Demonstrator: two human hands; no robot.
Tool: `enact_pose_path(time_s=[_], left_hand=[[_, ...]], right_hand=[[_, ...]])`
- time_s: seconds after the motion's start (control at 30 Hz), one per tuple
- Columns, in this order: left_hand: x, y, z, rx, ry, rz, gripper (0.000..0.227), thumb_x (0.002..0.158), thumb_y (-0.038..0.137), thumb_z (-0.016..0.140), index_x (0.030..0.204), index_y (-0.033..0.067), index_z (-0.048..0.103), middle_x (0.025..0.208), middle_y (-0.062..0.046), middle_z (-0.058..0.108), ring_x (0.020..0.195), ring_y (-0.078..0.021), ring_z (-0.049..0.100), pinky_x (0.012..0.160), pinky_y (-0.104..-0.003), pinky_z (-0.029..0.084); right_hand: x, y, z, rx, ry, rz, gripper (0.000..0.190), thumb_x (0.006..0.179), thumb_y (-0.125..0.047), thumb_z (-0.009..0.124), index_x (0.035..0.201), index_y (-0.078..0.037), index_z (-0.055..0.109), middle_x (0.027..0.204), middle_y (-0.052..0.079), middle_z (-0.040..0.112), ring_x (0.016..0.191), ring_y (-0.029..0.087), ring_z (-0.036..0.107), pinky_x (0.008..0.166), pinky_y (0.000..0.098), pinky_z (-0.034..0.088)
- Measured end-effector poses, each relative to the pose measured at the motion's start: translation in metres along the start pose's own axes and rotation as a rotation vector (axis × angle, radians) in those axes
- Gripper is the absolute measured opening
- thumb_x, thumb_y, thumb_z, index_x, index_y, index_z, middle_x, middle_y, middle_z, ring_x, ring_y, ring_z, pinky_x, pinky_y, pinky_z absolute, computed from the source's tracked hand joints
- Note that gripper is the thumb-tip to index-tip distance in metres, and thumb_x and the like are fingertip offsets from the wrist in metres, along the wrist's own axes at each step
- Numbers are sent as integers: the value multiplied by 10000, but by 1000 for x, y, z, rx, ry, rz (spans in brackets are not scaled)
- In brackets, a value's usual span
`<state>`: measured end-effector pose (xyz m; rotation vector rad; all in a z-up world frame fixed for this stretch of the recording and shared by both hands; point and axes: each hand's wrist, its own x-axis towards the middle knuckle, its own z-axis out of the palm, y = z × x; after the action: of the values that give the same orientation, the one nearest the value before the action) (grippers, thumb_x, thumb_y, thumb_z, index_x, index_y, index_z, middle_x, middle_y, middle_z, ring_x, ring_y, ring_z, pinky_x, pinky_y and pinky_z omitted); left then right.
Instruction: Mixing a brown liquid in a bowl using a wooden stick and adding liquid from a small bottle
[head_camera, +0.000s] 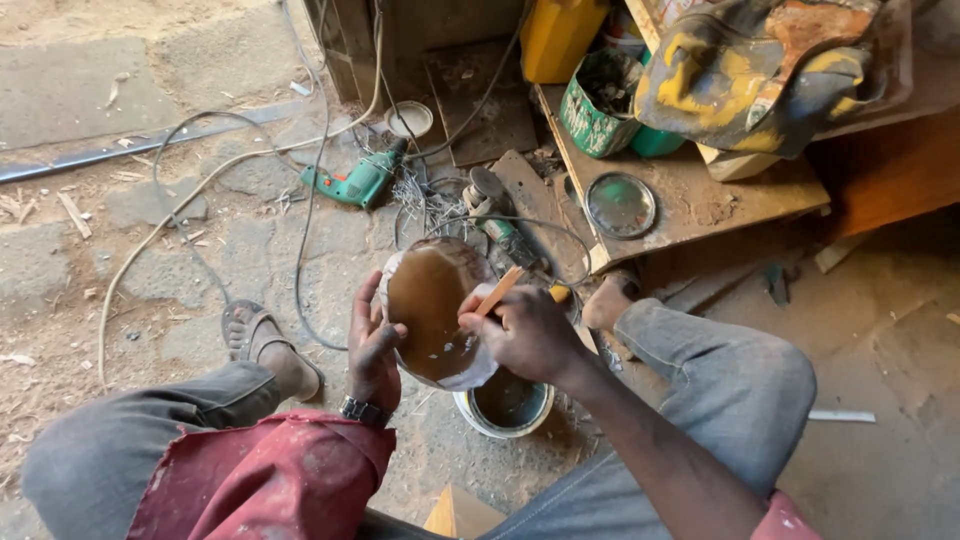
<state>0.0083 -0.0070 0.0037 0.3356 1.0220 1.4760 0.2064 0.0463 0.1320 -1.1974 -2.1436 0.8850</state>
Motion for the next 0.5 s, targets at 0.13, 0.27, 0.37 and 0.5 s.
enact_pose_path(time_s=[0.13,0.27,0.37,0.5], left_hand=[[4,-2,-4,-27,14,-4,951,690,50,625,1606,128,380,1394,-155,591,1215,-285,639,1004,-420,555],[5,0,0,-3,-21,7,974,660,80,658,1597,128,393,1400,-151,580,1232,-284,625,1008,-427,556],[8,-2,3,7,-36,12,978,656,94,669,1594,128,392,1402,-156,574,1246,-292,619,1020,-440,552],[0,9,7,8,-32,19,964,662,98,657,1591,122,398,1400,-154,574,1246,-286,619,1022,-436,552]], right_hand=[[1,-7,-17,41,75,36,17,895,-210,795,910,-213,802,708,81,738,751,316,745,708,365,588],[-2,-3,-4,33,-19,46,39,850,-195,808,883,-204,788,686,115,732,732,382,730,708,441,581],[-1,-3,-13,46,-14,68,28,862,-215,807,887,-222,794,701,101,742,736,349,738,718,419,584],[-2,-17,-15,66,-48,153,45,846,-222,828,834,-185,807,678,114,751,694,338,742,710,427,585]])
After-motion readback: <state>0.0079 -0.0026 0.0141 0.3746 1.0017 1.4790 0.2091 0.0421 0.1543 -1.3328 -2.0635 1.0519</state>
